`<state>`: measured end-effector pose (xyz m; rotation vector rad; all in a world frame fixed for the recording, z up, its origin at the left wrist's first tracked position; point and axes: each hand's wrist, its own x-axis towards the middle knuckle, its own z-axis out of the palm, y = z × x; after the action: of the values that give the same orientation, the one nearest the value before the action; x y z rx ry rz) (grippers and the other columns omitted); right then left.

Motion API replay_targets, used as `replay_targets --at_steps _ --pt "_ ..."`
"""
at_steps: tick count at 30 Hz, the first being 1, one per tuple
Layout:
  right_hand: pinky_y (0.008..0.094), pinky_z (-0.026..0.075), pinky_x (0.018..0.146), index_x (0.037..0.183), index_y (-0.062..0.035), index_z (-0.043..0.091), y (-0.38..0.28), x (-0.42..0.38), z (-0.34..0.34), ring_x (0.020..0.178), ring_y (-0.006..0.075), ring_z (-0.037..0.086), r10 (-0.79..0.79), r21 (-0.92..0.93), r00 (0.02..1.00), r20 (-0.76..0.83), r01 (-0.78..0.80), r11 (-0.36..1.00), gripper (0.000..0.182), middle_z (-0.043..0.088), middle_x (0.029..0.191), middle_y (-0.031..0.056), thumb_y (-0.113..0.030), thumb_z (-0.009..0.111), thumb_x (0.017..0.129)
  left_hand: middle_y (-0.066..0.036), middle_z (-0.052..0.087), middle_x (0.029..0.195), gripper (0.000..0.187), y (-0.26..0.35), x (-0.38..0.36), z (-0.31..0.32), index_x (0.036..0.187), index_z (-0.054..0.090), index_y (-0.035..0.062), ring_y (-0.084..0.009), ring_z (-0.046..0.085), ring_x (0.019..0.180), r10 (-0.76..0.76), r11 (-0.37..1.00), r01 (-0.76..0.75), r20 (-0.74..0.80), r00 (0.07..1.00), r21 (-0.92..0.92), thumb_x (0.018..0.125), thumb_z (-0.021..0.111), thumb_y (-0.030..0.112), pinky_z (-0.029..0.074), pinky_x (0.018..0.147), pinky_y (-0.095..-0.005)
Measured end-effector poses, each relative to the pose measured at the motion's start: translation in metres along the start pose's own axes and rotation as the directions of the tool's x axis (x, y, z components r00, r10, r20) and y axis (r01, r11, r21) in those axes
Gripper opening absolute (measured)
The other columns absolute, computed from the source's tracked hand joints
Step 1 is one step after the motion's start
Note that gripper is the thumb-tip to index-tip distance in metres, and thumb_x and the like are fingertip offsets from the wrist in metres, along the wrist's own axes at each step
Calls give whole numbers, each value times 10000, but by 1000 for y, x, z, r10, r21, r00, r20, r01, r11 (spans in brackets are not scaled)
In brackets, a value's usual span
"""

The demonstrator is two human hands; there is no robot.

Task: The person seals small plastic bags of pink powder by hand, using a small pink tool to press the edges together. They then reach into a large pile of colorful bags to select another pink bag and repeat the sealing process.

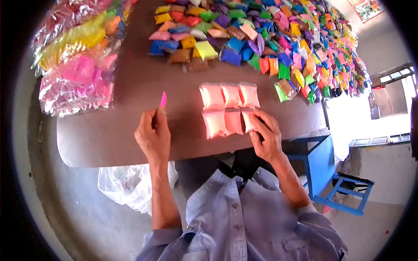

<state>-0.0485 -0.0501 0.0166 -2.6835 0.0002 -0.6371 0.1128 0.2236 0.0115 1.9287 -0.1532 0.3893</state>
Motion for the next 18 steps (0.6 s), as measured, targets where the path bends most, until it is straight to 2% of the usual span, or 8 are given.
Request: replay_targets --at_steps 8,9,11,17,18 --pt "483 459 1048 1250 -30 676 -7 3 -1 1185 375 605 7 -40 1000 18 -6 999 382 606 1331 168 -145 632 888 -97 553 651 118 4 2 -3 924 665 3 -141 503 568 3 1000 -4 32 999 19 967 702 107 445 568 -289" --pt "483 459 1048 1250 -30 676 -9 3 -1 1185 375 605 6 -39 1000 3 -6 999 382 606 1331 168 -145 632 888 -97 553 651 118 6 2 -3 924 665 3 -141 503 568 17 1000 -18 30 999 19 967 702 107 445 568 -289" --pt "494 451 1060 1255 -36 675 -9 4 -3 1195 376 603 37 -42 999 32 -36 998 379 607 1335 164 -149 620 897 -39 522 668 142 9 3 -4 914 652 -25 -75 464 634 18 1000 -19 63 998 21 983 688 94 400 568 -265" --pt "509 448 1069 1300 23 614 -3 -3 -2 1197 414 592 44 10 998 -39 -44 999 494 595 1327 221 -168 633 845 -71 564 665 124 8 4 -4 915 648 -21 -85 483 609 46 997 -50 65 997 62 973 687 82 406 543 -280" --pt "505 456 1060 1289 23 615 -1 -5 -3 1188 418 592 55 55 997 -55 -52 997 488 600 1320 217 -156 632 835 -83 566 659 98 8 4 -4 916 652 -2 -125 504 576 43 996 -48 64 997 70 962 696 71 419 539 -296"
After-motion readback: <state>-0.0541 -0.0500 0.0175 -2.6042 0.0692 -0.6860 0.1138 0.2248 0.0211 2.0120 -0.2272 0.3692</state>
